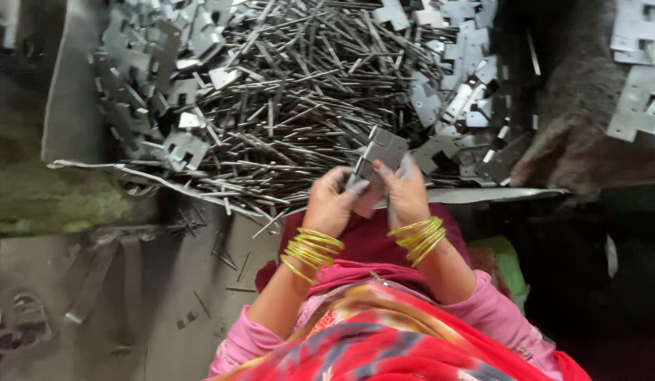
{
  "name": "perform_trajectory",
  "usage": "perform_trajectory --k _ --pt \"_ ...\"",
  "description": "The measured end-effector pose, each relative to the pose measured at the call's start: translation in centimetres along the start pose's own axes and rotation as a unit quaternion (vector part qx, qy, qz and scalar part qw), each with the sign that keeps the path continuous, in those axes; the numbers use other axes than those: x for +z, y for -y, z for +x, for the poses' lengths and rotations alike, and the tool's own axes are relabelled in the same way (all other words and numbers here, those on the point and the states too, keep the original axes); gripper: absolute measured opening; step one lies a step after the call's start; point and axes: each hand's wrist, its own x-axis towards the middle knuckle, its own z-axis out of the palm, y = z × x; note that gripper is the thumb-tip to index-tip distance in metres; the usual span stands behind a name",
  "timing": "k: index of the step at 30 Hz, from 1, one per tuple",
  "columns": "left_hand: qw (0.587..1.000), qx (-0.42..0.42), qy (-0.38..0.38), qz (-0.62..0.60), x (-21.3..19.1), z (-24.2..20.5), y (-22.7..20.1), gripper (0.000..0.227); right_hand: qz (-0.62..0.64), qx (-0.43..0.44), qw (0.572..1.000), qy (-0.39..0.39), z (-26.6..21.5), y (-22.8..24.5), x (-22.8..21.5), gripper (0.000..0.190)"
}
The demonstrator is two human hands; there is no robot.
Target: The person assembles metal hinges by inserting pins into hinge plates. They pick up a hinge plate, insert a pin, and place the assembled hinge aside. The process is repeated continuously with multiple hinge plates and pins.
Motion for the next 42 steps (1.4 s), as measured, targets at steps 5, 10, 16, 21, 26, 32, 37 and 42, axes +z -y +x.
perform_trajectory --k 5,10,16,21,26,32,37,42 --pt "0.874 0.24 0.064 0.417 0.3 1.6 -5.7 0.021 -0.59 -0.323 0.732 0.111 0.7 9.0 -4.7 0.06" --pt "0.94 0.159 0.151 0.26 4.5 6.1 -6.1 0.021 -0.657 -0.028 0.743 0.125 1.1 13.3 -9.8 0.034" --pt "0.723 0.211 0.103 0.649 5.8 6.4 0.4 0.02 -0.33 -0.002 0.94 -0.08 -0.2 11.6 -14.8 0.023" --pt "0.69 0.259 0.043 0.674 6.8 6.7 3.8 0.029 -0.379 -0.131 0.895 -0.196 3.6 11.1 -21.6 0.021" --pt "0.74 0.129 0.081 0.655 6.4 7.5 3.0 0.047 -0.529 -0.258 0.7 -0.405 15.7 13.9 -30.8 0.054" --pt "0.82 0.172 0.035 0.545 4.5 6.7 2.2 0.031 -0.767 -0.184 0.421 -0.448 29.2 16.0 -36.8 0.099" --pt "0.789 0.268 0.022 0.553 3.4 6.6 -0.9 0.009 -0.683 -0.327 0.625 -0.189 22.2 14.9 -26.8 0.08" --pt "0.786 0.342 0.12 0.501 7.1 6.9 -4.5 0.006 -0.629 -0.11 0.684 0.353 9.5 9.3 -12.8 0.065"
